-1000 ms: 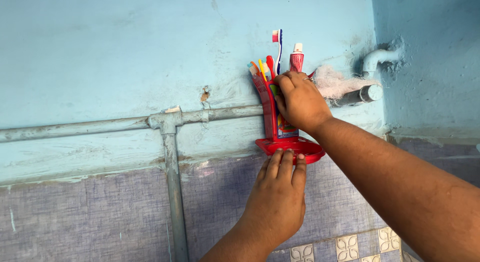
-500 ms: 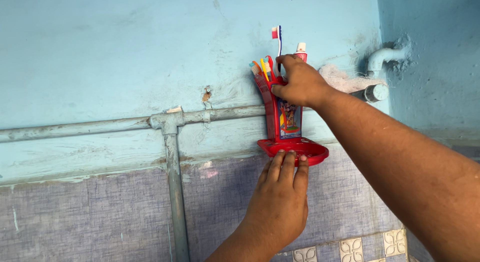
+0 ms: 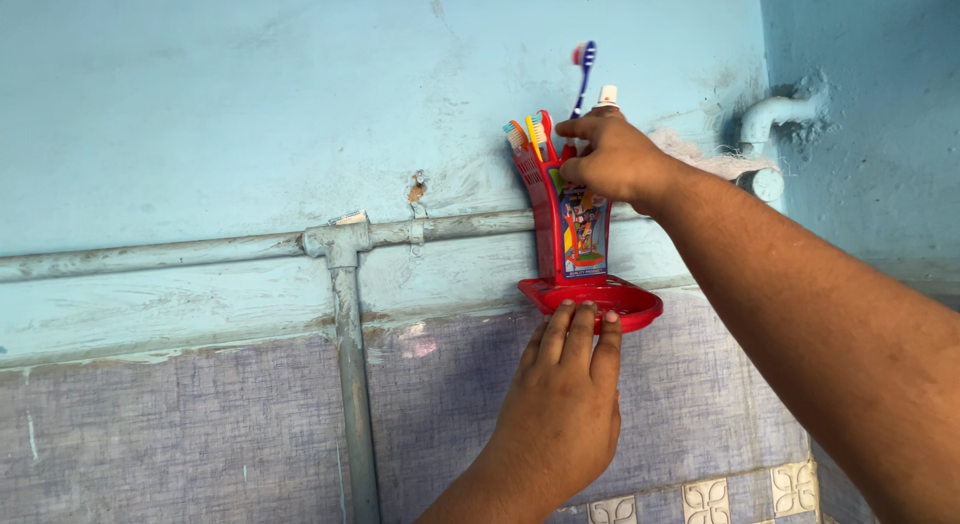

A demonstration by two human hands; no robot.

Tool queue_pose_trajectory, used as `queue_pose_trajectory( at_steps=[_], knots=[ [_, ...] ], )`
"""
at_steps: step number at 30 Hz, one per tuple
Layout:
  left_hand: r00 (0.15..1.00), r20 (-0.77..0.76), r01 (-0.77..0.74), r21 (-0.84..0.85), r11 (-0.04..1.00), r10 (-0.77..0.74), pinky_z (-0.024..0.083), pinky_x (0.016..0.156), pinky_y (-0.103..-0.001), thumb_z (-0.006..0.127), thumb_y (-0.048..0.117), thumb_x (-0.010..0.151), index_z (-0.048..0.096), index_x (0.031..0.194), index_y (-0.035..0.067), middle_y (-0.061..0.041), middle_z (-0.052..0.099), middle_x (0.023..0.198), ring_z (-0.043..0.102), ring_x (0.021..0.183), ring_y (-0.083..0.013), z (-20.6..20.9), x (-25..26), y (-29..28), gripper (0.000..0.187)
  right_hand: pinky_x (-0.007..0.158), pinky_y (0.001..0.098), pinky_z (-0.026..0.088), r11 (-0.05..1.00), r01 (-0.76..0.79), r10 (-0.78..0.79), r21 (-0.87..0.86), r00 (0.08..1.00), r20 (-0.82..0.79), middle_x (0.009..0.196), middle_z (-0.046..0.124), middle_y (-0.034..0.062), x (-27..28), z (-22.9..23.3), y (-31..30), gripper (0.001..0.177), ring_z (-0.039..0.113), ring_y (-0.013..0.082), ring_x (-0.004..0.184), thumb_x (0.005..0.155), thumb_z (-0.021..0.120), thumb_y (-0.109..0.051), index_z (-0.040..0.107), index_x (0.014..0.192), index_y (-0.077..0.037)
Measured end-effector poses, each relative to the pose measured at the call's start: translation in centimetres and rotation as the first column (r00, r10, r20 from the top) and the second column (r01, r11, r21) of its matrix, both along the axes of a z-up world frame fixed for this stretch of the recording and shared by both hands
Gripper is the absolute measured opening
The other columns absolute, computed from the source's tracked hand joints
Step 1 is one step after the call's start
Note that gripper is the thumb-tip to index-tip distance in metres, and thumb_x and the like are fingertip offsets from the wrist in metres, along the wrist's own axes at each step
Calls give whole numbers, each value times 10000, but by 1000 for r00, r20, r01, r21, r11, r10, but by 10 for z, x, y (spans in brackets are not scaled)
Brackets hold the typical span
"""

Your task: The person picks up toothbrushes and a tube of toothpaste from a box and places them into a wall-mounted red toothbrush holder.

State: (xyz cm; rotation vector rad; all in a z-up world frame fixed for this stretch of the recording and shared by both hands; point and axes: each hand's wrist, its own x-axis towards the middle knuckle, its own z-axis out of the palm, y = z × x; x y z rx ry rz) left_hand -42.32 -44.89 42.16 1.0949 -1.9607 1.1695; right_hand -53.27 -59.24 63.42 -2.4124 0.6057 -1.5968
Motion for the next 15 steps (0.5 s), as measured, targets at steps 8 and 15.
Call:
queue_pose_trajectory(
  at_steps=[8,15],
  knots=[
    [1000,0,-19,5,1000,19,307,1167,-590,624,130,893,449,1439,-137,-372,431,1476,389,1428,-498,-1,0,-2,633,977,364,557,996,-17,23,87,998,-66,1276,699,146,1,5,-7,551,689,250,1149,840,706,-71,621,1383,-42],
    [1000,5,-20,7,1000,20,297,1175,-585,638,141,886,430,1453,-137,-371,410,1490,361,1440,-500,0,0,0,665,905,346,565,991,122,-128,-63,987,-97,1166,737,157,-3,-4,-4,419,717,255,1045,882,720,-134,679,1289,-47]
  ],
)
